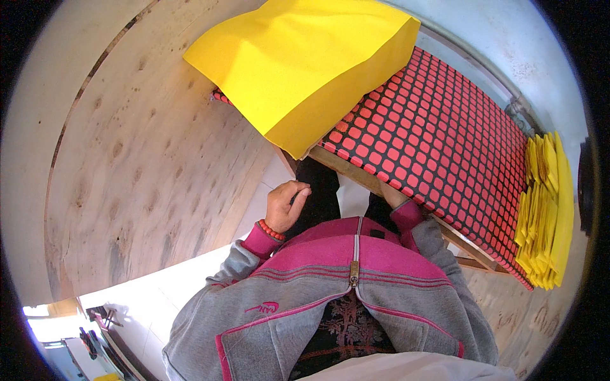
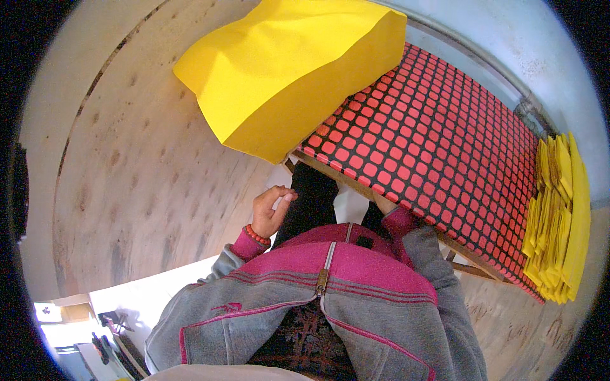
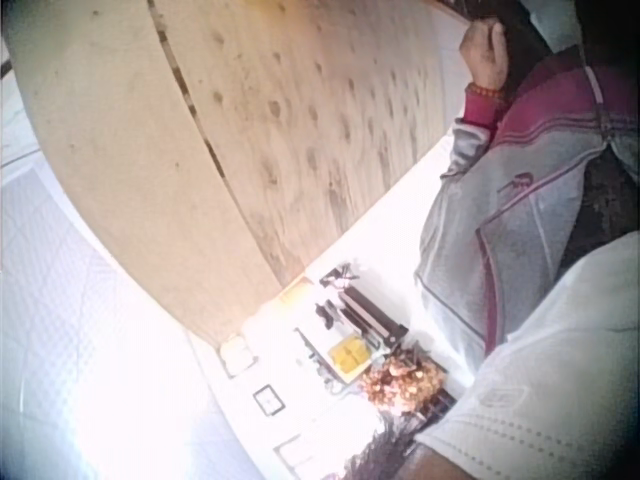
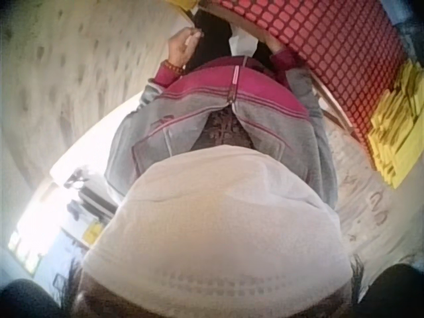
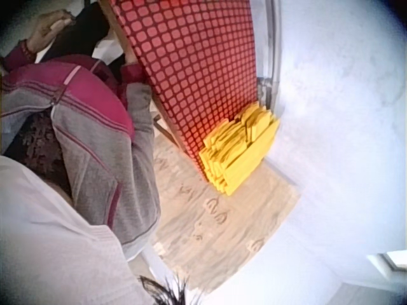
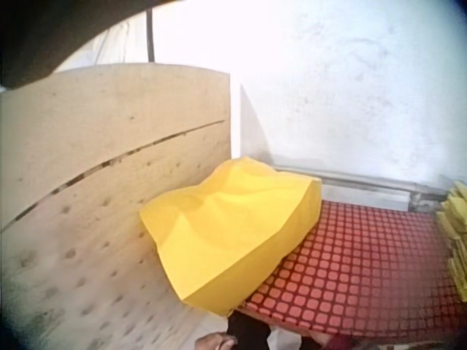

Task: The person folds yellow paper sheets by hand on a patterned table. They repeatedly fold, crease, and stack the sheets, then smooth them flat before continuing the folding sequence.

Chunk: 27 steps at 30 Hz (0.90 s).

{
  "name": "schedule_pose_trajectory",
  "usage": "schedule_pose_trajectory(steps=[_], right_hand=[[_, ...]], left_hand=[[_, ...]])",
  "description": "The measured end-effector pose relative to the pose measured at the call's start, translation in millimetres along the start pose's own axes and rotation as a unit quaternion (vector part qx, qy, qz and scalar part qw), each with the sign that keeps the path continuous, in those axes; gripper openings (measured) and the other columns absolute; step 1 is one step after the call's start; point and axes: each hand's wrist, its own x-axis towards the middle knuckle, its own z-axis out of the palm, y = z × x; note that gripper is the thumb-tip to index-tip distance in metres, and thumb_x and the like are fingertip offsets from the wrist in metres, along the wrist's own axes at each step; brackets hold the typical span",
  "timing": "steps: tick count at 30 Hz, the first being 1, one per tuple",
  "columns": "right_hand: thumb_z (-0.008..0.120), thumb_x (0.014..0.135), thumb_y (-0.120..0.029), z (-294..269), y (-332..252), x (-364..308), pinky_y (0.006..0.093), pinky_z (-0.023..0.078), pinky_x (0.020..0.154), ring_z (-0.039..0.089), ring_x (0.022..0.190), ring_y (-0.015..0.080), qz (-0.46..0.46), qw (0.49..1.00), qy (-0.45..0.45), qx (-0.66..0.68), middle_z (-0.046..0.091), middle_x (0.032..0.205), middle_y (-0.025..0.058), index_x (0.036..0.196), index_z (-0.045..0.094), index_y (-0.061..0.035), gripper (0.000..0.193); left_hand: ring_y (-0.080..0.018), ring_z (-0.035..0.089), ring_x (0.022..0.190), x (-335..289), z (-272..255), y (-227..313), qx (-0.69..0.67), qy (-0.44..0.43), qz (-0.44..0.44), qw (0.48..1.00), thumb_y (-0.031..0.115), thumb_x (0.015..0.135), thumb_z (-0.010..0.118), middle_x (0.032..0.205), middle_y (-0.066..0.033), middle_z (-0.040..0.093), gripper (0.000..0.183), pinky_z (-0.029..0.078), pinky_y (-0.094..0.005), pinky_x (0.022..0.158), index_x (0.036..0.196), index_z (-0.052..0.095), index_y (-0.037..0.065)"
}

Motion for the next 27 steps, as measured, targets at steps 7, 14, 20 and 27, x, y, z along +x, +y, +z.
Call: schedule_pose_trajectory(steps=[7,14,20,27], right_hand=[[0.057,0.101,-0.027,-13.6,-8.2,-1.5,0.0398,0.053,0.081,0.064,0.100,0.0291,-0.041,0.997,0.032,-0.060,0.065,0.106,0.0099,0.115,0.062,-0.0028,0.028],[0.059,0.100,-0.025,-26.6,-43.5,10.3,0.0391,0.053,0.079,0.065,0.097,0.0296,-0.108,0.981,0.066,-0.145,0.066,0.103,0.0100,0.112,0.063,-0.0020,0.026],[0.070,0.091,-0.018,-119.7,-122.3,14.5,0.0392,0.050,0.067,0.065,0.078,0.0305,-0.124,0.949,-0.251,0.146,0.065,0.084,0.0105,0.089,0.065,-0.0047,0.015],[0.082,0.078,-0.008,-220.9,-225.2,98.1,0.0323,0.052,0.069,0.068,0.078,0.0228,-0.227,0.810,-0.414,0.349,0.070,0.084,0.0061,0.083,0.066,-0.0067,0.017]], left_hand=[[-0.0312,0.068,0.078,-7.1,-10.5,-0.8,0.038,0.008,0.015,0.999,0.010,0.093,0.067,0.084,-0.0131,0.068,0.007,0.053,-0.0386,0.071,0.096,0.067,0.003],[-0.0224,0.070,0.083,-16.7,-58.9,-5.2,0.025,0.079,-0.013,0.996,0.010,0.095,0.065,0.089,-0.0117,0.072,0.009,0.053,-0.0325,0.075,0.097,0.068,0.002],[-0.0179,0.068,0.090,17.1,-140.4,41.0,-0.062,0.253,-0.021,0.965,0.014,0.103,0.055,0.095,-0.0114,0.074,0.020,0.051,-0.0307,0.084,0.104,0.067,-0.002],[-0.0178,0.068,0.101,95.7,-184.5,98.2,-0.082,0.047,0.186,0.978,0.013,0.104,0.049,0.104,-0.0114,0.074,0.026,0.051,-0.0306,0.093,0.110,0.068,-0.004]])
